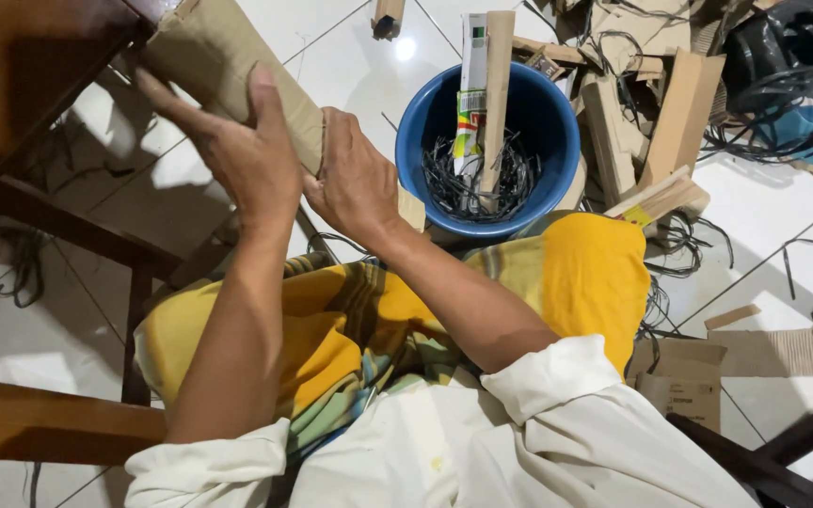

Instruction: The person sits on the floor and ties cardboard rolls to the legs of a wooden table using thin strips of material. They wrap the strips around each roll and secure them with knots.

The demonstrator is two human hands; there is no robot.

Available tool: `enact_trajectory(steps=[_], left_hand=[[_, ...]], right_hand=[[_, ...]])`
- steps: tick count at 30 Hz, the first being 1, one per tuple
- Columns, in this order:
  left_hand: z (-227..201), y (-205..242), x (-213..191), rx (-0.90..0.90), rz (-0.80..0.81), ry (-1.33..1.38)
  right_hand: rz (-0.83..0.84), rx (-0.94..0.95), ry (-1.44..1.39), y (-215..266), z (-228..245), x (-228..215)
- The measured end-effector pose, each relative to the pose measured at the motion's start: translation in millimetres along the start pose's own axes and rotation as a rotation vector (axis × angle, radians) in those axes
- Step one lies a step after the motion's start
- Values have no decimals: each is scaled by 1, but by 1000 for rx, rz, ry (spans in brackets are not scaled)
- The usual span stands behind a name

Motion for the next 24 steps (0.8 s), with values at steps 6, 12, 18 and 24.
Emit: enact_trajectory(steps=[6,12,18,24], left_hand=[[-12,13,10,175,-85,-329],[-18,15,17,227,29,-168],[-16,12,20,272,45,-118],[-16,11,22,291,121,32]], right_hand=[[23,-15,-48,4,-3,1],[62,8,-61,3,-1,-4],[-5,0,-74,3,1,-6],[497,23,-503,-11,-54,-42]])
Point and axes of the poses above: each hand's wrist, its own y-axis away from the middle knuckle, its own x-axis out of the palm, z = x × y, the point moved 4 cm from there along -y, towards the middle knuckle, and after that the axes turned 13 degrees about -x, right-handed, at the moved point
